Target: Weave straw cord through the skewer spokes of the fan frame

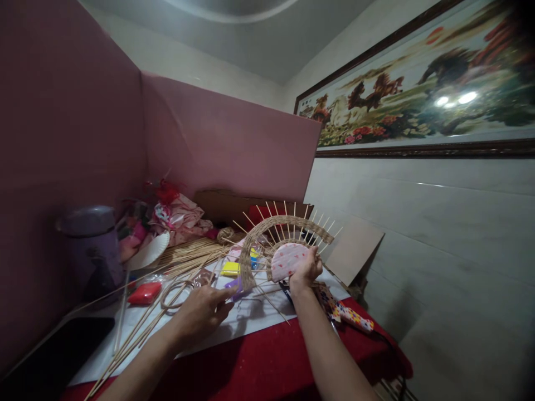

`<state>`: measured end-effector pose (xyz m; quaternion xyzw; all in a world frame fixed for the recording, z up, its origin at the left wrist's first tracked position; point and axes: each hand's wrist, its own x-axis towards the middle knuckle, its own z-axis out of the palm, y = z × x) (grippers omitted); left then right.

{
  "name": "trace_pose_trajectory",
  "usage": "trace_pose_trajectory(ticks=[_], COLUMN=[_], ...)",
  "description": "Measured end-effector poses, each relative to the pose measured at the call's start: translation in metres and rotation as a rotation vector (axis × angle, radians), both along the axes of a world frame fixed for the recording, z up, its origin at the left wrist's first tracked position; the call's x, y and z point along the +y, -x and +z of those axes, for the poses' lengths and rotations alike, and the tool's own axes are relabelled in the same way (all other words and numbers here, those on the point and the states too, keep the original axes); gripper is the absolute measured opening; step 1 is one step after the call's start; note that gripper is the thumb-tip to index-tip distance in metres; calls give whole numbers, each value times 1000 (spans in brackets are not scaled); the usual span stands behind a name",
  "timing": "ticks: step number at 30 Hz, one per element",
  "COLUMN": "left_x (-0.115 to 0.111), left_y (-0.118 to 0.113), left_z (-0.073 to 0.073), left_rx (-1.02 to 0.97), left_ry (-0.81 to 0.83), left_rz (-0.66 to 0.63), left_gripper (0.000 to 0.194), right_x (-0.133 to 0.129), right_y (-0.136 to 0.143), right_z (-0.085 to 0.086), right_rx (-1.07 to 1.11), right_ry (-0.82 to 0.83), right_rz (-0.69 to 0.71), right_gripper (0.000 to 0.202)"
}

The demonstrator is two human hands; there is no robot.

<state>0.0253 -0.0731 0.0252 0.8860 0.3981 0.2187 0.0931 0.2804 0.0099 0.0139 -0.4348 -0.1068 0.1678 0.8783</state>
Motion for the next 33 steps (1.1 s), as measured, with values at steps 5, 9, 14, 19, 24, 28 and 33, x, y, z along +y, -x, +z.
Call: trace_pose_trajectory(ticks=[5, 9, 14, 19, 24, 28, 33], left_x=[3, 5, 6, 5, 0, 4, 3], left_y=[-1, -2, -4, -15, -26, -26, -38], left_z=[-4, -6, -6, -5, -2, -5, -13], left_rx=[-16, 27, -68, -267, -367, -422, -683], left_ry=[9, -23, 4, 95, 134, 177, 399], left_rz=[21, 90, 99, -4, -14, 12, 39], left_gripper=[40, 44, 42, 42, 36, 36, 46], right_x=[-2, -5, -12, -17, -20, -24, -28], right_y=[-2, -5, -12, -12, -13, -16, -20], right_z=[3, 9, 19, 27, 29, 33, 38], right_rx=[8, 12, 11, -49, -96, -94, -89], right_ry=[-11, -40, -95, -159, -182, -177, -183], right_rz=[-19, -43, -91, -135, -144, -164, -198], right_gripper=[35, 35, 32, 32, 33, 33, 33])
